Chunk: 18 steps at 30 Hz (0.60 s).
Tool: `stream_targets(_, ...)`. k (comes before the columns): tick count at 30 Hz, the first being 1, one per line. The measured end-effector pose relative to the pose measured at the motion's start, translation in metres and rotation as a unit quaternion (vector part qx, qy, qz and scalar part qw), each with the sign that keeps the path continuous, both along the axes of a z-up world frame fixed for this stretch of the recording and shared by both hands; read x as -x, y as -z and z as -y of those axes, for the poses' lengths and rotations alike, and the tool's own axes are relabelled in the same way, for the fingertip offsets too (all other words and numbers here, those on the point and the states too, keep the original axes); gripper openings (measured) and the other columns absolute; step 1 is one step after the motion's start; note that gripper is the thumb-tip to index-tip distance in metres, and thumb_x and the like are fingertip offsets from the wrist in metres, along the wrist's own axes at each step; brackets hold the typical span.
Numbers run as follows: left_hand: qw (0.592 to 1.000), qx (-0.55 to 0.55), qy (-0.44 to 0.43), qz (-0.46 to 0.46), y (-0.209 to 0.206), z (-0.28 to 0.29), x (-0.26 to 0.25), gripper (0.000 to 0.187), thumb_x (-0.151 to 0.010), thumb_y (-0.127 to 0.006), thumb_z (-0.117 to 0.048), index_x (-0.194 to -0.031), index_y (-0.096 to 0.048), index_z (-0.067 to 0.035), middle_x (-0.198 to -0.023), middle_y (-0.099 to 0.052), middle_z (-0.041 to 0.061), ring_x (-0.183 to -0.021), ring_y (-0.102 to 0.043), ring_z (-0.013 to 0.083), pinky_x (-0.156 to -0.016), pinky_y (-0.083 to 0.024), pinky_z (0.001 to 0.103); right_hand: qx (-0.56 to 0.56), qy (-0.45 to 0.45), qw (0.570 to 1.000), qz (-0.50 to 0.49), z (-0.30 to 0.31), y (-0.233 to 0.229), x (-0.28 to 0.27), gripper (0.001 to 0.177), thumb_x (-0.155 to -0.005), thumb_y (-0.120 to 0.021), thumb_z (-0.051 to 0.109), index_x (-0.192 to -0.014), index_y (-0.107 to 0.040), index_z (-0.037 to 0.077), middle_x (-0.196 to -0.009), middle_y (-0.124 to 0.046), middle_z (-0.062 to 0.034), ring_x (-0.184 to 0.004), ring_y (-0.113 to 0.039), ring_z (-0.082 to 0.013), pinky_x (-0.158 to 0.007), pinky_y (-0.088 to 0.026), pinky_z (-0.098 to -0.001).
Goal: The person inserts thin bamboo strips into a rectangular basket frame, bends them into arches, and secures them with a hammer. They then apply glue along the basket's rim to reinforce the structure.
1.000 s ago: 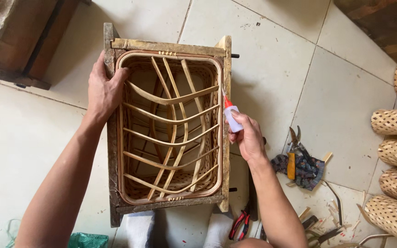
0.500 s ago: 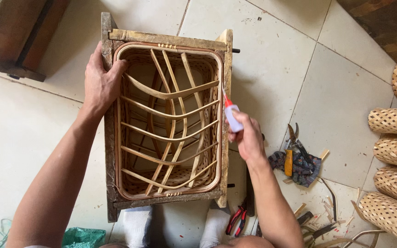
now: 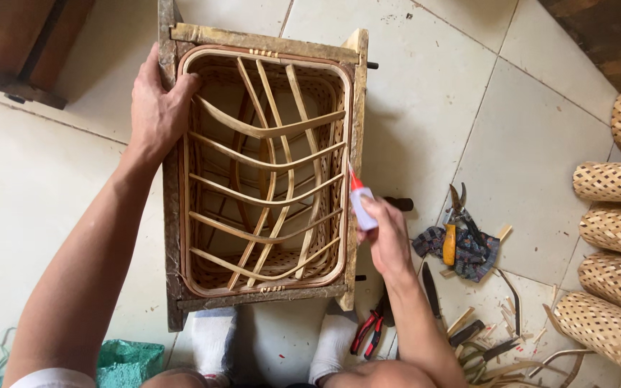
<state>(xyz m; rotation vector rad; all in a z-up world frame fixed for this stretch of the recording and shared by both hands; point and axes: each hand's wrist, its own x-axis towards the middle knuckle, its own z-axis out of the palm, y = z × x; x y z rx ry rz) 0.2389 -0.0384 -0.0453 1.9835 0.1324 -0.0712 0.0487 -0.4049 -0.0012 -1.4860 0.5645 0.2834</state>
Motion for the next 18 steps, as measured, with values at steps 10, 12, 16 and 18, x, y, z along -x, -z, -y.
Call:
stream_targets(10, 1.000, 0.010, 0.006, 0.015, 0.015, -0.004, -0.001, 0.041, -0.097, -0.057, -0.021, -0.133, -0.059, -0.002, -0.099, -0.067, 0.011, -0.085, -0.066, 0.0195, -0.080, -0.060, 0.040, -0.079, 0.067, 0.994, -0.045, -0.001, -0.002, 0.046, 0.035, -0.092, -0.066, 0.032, -0.106, -0.066, 0.000, -0.086, -0.064, -0.0063, -0.063, -0.055, -0.0086, -0.049, -0.047, -0.0253)
stream_targets(12, 0.999, 0.002, 0.012, 0.049, 0.020, -0.005, -0.001, 0.039, -0.100, -0.059, -0.021, -0.133, -0.059, 0.000, -0.103, -0.067, 0.012, -0.090, -0.067, 0.0197, -0.083, -0.061, 0.041, -0.073, 0.073, 0.993, -0.049, -0.001, 0.000, 0.045, 0.035, -0.092, -0.066, 0.032, -0.106, -0.066, 0.000, -0.085, -0.064, -0.0065, -0.062, -0.055, -0.0087, -0.049, -0.047, -0.0252)
stream_targets(16, 0.998, 0.013, 0.016, 0.066, 0.026, -0.007, -0.003, 0.044, -0.103, -0.060, -0.028, -0.139, -0.059, -0.002, -0.104, -0.066, 0.011, -0.090, -0.065, 0.0209, -0.082, -0.061, 0.043, -0.049, 0.062, 0.996, -0.049, -0.004, -0.003, 0.060, 0.037, -0.092, -0.065, 0.032, -0.107, -0.067, -0.002, -0.083, -0.064, -0.0074, -0.061, -0.056, -0.0098, -0.049, -0.046, -0.0253)
stream_targets(18, 0.999, 0.031, -0.006, 0.010, 0.028, -0.006, -0.003, 0.047, -0.100, -0.058, -0.033, -0.140, -0.059, -0.008, -0.096, -0.066, 0.011, -0.082, -0.062, 0.0216, -0.075, -0.062, 0.044, -0.040, 0.051, 0.997, -0.043, -0.006, -0.007, 0.078, 0.038, -0.092, -0.064, 0.032, -0.107, -0.067, -0.003, -0.084, -0.064, -0.0078, -0.061, -0.057, -0.0103, -0.050, -0.047, -0.0258)
